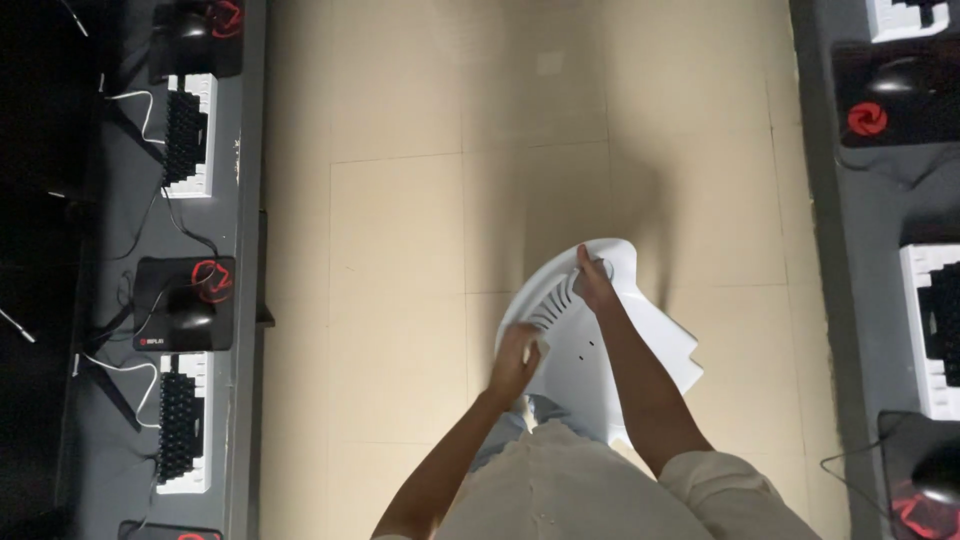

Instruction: The person picks up white plastic chairs from the floor and stacks them on top of other chairs. They repeat this process several times, moving between different stacks in the room.

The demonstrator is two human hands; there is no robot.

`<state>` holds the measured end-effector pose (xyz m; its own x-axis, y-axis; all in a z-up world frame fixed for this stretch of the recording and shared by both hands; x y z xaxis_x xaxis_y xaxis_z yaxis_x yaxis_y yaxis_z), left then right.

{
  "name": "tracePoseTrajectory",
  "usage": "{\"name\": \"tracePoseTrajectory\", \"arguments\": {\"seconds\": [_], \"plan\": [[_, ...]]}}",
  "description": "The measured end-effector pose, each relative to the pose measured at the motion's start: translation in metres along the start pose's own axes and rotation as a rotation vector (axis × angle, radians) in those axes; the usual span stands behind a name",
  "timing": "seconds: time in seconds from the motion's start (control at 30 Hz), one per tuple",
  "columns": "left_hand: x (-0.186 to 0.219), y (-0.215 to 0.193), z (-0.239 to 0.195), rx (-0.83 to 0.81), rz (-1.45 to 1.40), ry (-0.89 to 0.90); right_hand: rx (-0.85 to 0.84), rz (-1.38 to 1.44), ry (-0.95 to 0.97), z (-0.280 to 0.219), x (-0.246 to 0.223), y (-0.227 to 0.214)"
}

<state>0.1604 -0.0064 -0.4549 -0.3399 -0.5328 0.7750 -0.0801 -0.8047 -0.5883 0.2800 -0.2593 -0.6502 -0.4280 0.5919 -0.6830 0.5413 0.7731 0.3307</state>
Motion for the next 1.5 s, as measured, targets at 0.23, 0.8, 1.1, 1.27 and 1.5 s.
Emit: {"name": "tracePoseTrajectory", "arguments": {"seconds": [0.23, 0.8, 1.1, 1.27, 1.5], "plan": [[-0.066, 0.099, -0.029, -0.013, -1.176, -1.068, 0.122, 0.114, -0.162, 0.006, -0.003, -0.002], [-0.134, 0.164, -0.039, 0.453, -1.533, -1.053, 0.027, 0.626, -0.134, -0.016, -0.015, -0.016], [-0.086, 0.147, 0.006, 0.300, -1.604, -0.774, -0.153, 0.772, -0.248, -0.007, -0.023, -0.089], [-0.056, 0.122, 0.090, 0.235, -1.637, -0.613, -0.125, 0.729, -0.377, -0.093, -0.130, -0.038], [-0.017, 0.078, 0.261, 0.242, -1.724, -0.332, -0.309, 0.821, -0.568, -0.095, -0.246, 0.014]]}}
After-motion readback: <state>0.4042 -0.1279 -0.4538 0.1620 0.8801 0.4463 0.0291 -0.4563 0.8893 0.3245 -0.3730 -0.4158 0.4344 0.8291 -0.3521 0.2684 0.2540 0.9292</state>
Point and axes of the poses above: each hand's wrist, its own z-axis towards the middle knuckle, its own y-axis out of the palm, x = y × z, the point moved 3 cm from there along z, towards the middle knuckle, and after that the axes turned 8 degrees about x, right-handed, at the moved point
